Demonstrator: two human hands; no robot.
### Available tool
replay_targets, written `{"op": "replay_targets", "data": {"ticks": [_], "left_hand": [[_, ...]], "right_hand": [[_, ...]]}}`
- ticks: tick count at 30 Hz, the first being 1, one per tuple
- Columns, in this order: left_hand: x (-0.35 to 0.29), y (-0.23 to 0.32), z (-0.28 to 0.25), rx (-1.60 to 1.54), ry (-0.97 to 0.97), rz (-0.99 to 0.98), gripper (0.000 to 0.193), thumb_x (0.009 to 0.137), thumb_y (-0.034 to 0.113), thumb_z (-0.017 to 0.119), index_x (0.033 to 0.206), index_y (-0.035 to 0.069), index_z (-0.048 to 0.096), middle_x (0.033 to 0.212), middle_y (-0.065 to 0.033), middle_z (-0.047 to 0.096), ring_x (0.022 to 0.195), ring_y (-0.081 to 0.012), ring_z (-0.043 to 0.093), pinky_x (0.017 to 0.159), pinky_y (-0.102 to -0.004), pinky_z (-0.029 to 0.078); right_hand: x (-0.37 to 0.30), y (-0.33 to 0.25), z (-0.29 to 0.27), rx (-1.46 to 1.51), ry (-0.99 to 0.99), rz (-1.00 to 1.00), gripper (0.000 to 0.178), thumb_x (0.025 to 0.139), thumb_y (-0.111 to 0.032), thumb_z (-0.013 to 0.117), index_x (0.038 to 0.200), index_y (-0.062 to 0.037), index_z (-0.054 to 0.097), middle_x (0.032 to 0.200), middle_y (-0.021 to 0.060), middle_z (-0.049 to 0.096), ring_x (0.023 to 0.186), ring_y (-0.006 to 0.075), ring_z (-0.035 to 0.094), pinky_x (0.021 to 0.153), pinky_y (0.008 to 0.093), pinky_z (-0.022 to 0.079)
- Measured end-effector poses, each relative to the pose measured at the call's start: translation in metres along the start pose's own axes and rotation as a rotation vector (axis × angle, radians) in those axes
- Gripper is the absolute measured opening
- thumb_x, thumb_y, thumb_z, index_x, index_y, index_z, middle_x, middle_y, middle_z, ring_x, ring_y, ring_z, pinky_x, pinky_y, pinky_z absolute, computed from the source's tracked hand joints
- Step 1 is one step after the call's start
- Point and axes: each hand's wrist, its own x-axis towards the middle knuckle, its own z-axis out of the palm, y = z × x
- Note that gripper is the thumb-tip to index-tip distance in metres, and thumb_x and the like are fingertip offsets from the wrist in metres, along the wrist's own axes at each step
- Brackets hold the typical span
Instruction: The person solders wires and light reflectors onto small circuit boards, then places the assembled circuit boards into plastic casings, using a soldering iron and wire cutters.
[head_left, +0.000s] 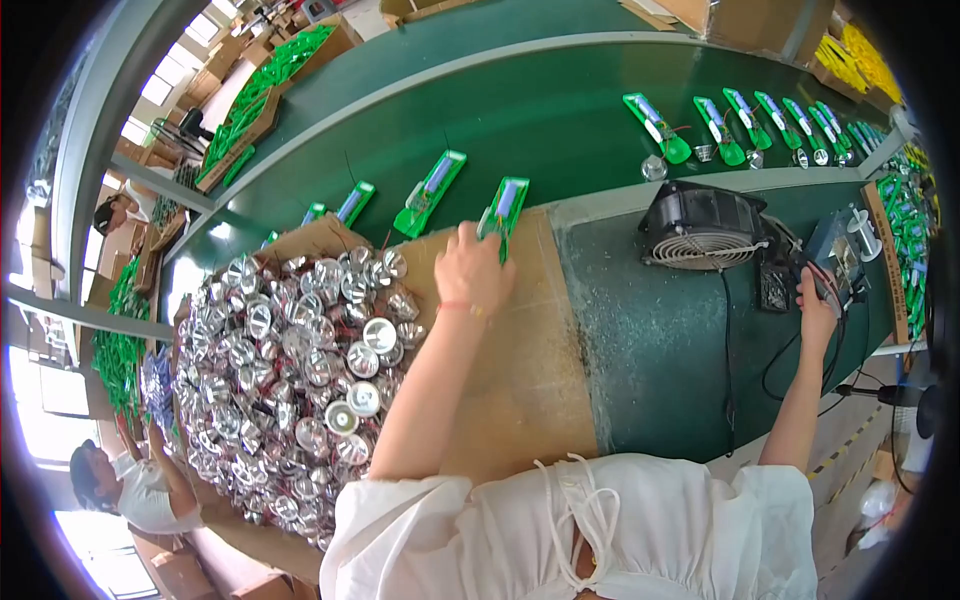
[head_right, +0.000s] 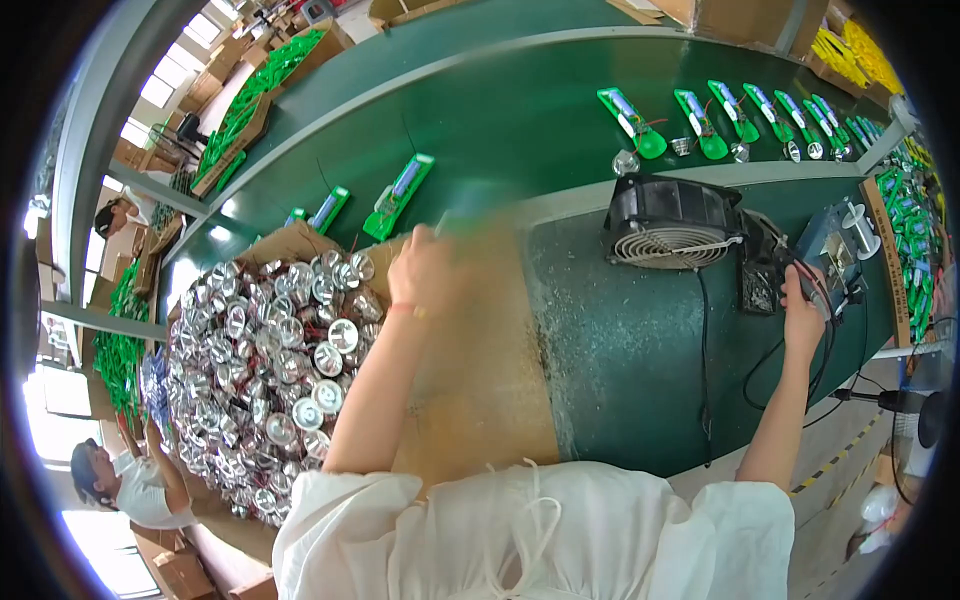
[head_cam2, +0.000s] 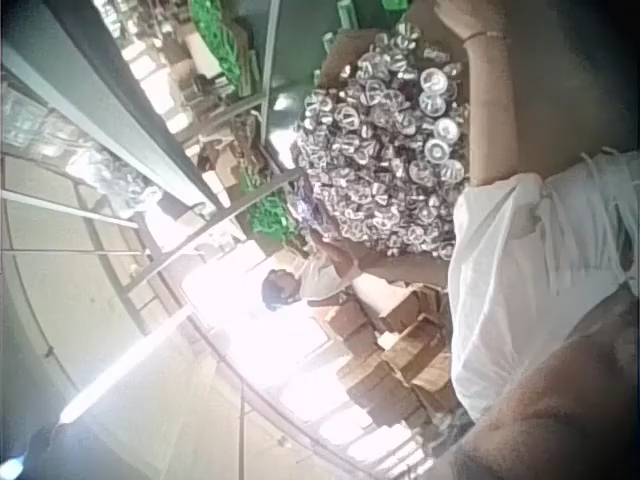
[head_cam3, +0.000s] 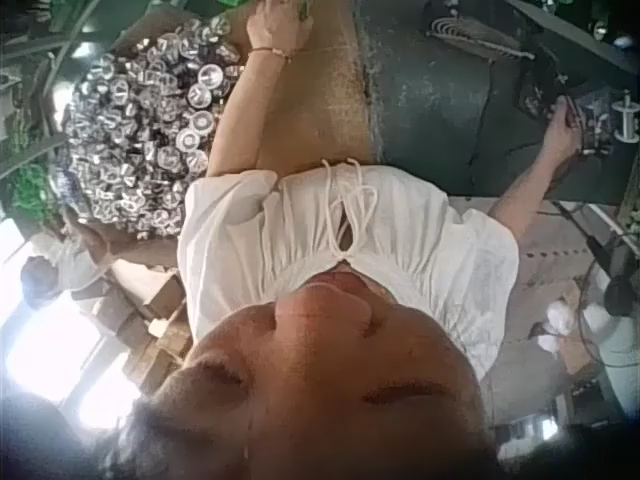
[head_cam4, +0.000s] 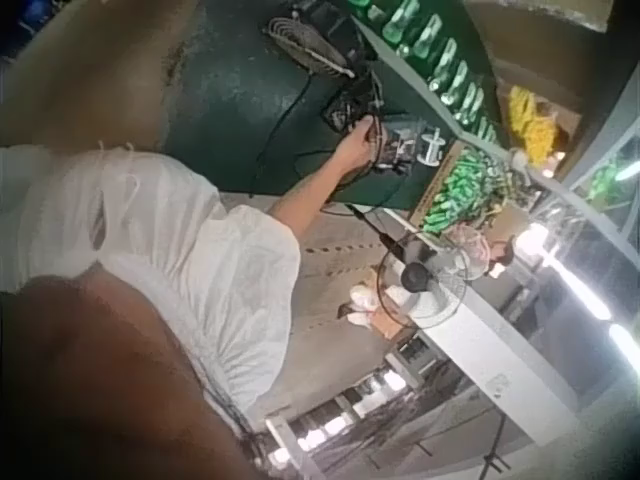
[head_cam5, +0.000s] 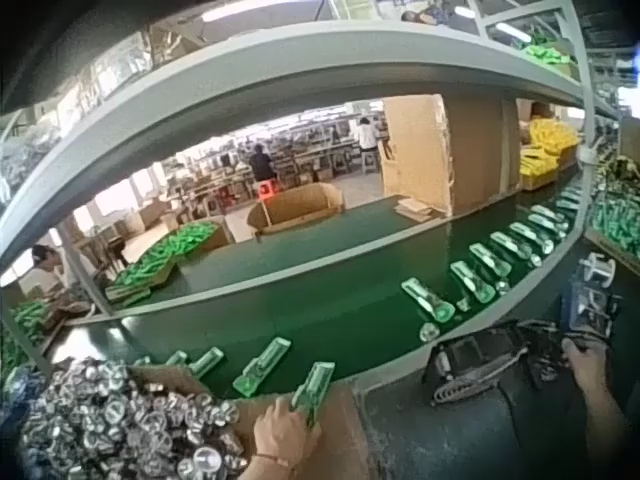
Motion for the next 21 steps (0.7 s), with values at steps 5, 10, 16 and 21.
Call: {"op": "replay_targets", "data": {"ticks": [5,10,16,21], "left_hand": [[-0.126,0.022,0.009,0.093,0.027,0.016,0.033,0.073,0.041,0.060,0.084,0.010,0.057,0.085,-0.0090,0.051,0.079,-0.0261,0.056,0.076,-0.0415,0.040],[-0.185,0.008,-0.026,-0.234,0.182,-0.124,0.045,0.073,0.042,0.062,0.096,0.005,0.051,0.090,-0.0116,0.054,0.081,-0.0291,0.056,0.073,-0.0420,0.041],[-0.218,-0.035,-0.049,0.033,0.428,-0.161,0.025,0.074,0.019,0.063,0.096,0.008,0.058,0.102,-0.0085,0.053,0.097,-0.0283,0.049,0.083,-0.0404,0.035],[-0.218,-0.024,-0.007,0.274,0.339,-0.036,0.020,0.069,0.015,0.064,0.088,0.012,0.062,0.118,-0.0072,0.047,0.123,-0.0298,0.032,0.100,-0.0518,0.019]], "right_hand": [[0.011,-0.012,0.014,0.287,-0.056,-0.051,0.023,0.079,-0.022,0.064,0.092,-0.0059,0.053,0.070,-0.0004,0.057,0.056,0.0040,0.051,0.048,0.0169,0.037],[0.018,0.007,0.005,0.068,-0.077,-0.277,0.018,0.080,-0.021,0.061,0.089,-0.0087,0.052,0.071,-0.0001,0.054,0.058,0.0083,0.052,0.054,0.0221,0.040],[-0.017,0.004,-0.055,0.248,-0.080,-0.114,0.029,0.083,-0.025,0.058,0.104,-0.0052,0.054,0.084,0.0038,0.060,0.074,0.0116,0.061,0.057,0.0186,0.040],[-0.090,-0.006,-0.054,0.803,-0.153,-0.253,0.024,0.087,-0.015,0.048,0.105,0.0005,0.047,0.081,0.0108,0.062,0.075,0.0164,0.061,0.059,0.0215,0.043]]}}
